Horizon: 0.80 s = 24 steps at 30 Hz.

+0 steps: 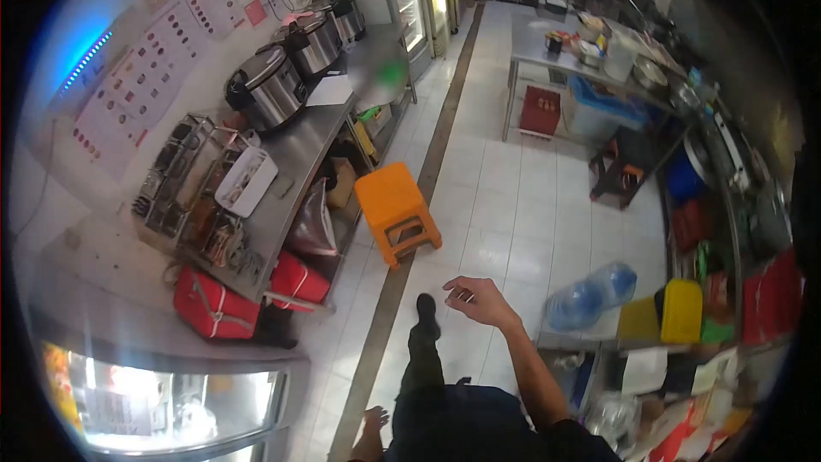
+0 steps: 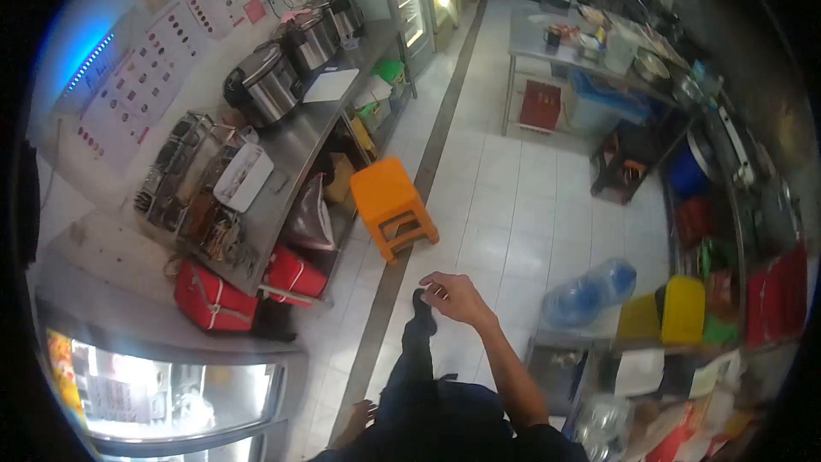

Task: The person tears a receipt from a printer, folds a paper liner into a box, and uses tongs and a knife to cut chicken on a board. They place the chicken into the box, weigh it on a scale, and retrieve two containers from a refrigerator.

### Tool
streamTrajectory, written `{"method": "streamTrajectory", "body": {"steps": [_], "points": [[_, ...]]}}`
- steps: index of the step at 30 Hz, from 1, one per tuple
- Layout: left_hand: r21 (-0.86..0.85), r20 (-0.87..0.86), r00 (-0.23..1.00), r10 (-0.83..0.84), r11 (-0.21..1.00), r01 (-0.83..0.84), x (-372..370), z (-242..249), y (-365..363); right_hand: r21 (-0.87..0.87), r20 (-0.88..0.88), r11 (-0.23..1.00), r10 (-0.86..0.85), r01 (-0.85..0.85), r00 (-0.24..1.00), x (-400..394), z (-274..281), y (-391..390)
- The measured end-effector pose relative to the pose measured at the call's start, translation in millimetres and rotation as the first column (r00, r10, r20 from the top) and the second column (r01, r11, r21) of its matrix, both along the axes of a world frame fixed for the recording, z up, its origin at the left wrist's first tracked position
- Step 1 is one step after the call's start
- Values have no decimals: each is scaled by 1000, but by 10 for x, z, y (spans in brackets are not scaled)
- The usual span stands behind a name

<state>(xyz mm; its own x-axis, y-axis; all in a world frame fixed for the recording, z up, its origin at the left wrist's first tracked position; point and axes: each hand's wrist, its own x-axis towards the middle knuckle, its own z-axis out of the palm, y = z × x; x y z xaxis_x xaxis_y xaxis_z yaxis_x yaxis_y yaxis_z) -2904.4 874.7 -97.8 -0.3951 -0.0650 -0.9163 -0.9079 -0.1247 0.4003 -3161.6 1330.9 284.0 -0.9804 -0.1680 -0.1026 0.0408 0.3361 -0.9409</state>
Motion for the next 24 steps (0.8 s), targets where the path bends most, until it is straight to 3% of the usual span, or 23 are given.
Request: {"method": "streamTrajectory", "body": {"steps": [1, 2, 4, 5, 6, 7, 8, 9, 10, 11, 12, 13, 14, 16, 18, 22, 24], "points": [[-83, 52, 992, 119, 990, -114, -323, -120, 87, 49, -35, 999, -13, 14, 999, -346, -77, 64], [-69, 62, 989, 137, 989, -133, -605, -164, 176, 63, -27, 998, 7, -5, 1000, -688, -228, 139], [84, -242, 932, 270, 963, -257, -1398, -181, 270, 206, -111, 978, -18, 41, 994, -1405, -538, 270], [108, -260, 920, 293, 956, -274, -1807, -495, 355, 209, -82, 977, -21, 38, 996, -1750, -614, 311], [-158, -536, 844, -27, 985, -68, -2619, -694, 343, 230, -35, 973, -9, 17, 999, -2009, -654, 427], [-457, -645, 670, -369, 888, 48, -3401, -872, 311, 227, -26, 974, -7, 13, 1000, -2208, -638, 520], [-732, -582, 436, -687, 676, 86, -3231, -848, 664, 258, 13, 965, 38, -40, 999, -2364, -610, 666], [-184, -331, 938, -103, 982, 43, -3738, -865, 709, 162, 45, 987, -19, 11, 999, -2558, -563, 804], [-175, -314, 947, -65, 985, 10, -4300, -1052, 1028, 58, 72, 995, -80, 76, 994, -2790, -526, 904], [-304, -364, 929, -71, 952, -46, -4893, -956, 1225, 70, 118, 992, -116, 109, 986, -2988, -554, 1075], [-426, -418, 904, -88, 898, -110, -5513, -786, 1578, 87, 158, 984, -169, 157, 973, -3182, -636, 1274], [-425, -426, 903, -61, 894, -141, -5895, -365, 1804, 105, 196, 973, -222, 205, 955, -3374, -741, 1470], [358, -554, 711, 434, 895, -267, -6500, 428, 2178, 122, 223, 962, -266, 243, 938, -3577, -835, 1651], [201, -636, 708, 307, 952, -232, -7303, 811, 2597, 150, 256, 959, -271, 239, 928, -4119, -924, 1967], [-42, -725, 682, 101, 981, -189, -8008, 685, 2889, 180, 307, 963, -248, 200, 919, -4735, -965, 2265], [-16, -683, 684, 255, 932, -363, -8891, 685, 3348, 193, 248, 974, -163, 117, 955, -6393, -827, 2503], [-31, -510, 761, 402, 875, -483, -8896, 597, 3547, 340, -46, 940, 51, -32, 998, -7371, -1194, 2656]]}}
